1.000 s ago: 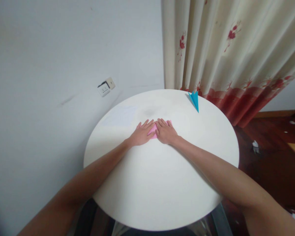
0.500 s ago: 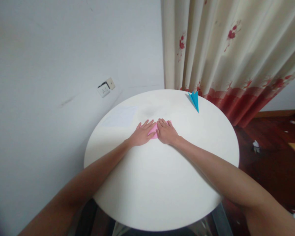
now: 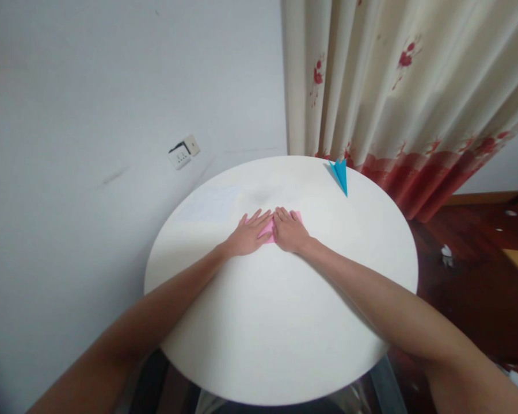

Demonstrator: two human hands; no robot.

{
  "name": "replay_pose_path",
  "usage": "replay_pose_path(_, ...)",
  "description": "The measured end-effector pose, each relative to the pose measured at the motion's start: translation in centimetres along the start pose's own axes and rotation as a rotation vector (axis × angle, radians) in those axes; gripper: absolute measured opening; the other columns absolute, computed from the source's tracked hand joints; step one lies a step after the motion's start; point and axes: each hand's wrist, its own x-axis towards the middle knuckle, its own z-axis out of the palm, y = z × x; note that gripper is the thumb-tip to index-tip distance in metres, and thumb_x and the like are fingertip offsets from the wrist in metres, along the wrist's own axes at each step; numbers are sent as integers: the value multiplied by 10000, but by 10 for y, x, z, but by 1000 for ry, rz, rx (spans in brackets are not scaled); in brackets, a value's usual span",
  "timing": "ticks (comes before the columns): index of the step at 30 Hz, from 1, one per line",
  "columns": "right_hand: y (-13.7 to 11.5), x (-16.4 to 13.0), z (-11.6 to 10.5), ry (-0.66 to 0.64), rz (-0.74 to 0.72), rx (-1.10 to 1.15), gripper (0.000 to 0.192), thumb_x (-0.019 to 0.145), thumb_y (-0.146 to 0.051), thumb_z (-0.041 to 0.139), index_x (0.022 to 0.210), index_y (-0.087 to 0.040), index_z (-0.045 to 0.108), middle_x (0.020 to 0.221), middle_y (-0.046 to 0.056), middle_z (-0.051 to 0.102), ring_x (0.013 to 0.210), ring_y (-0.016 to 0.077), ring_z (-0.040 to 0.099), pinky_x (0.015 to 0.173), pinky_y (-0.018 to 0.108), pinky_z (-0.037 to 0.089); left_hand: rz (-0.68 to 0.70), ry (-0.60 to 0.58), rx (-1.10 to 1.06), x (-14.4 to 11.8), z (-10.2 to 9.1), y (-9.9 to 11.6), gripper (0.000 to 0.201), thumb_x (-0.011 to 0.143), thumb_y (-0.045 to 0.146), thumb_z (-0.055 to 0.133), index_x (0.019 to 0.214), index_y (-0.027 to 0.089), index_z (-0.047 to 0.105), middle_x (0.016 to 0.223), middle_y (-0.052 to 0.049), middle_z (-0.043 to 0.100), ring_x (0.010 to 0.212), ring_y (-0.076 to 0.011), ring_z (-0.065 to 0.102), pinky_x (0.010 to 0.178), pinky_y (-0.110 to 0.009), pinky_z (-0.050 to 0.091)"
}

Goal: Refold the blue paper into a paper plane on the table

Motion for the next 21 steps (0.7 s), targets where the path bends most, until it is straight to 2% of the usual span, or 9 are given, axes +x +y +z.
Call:
replay_pose_path(7, 0, -1, 2, -6, -5, -13, 604, 1040, -313, 262, 1539, 22, 318, 1630, 208, 283, 1521, 311, 228, 1222, 501, 208, -20, 4, 2, 0, 2, -3, 653, 1035, 538, 263, 1615, 250, 182, 1679, -31, 183, 1557, -276, 118, 1228, -593, 136)
replay_pose_path(21, 1, -1, 3, 5, -2, -33, 599, 1037, -328, 256, 1541, -14, 338, 1632, 192, 286, 1521, 284, 239, 1217, 483, 214, -31, 4, 8, 0, 2, -4, 659, 1028, 560, 264, 1611, 260, 202, 1679, -27, 185, 1554, -294, 132, 1223, -600, 151)
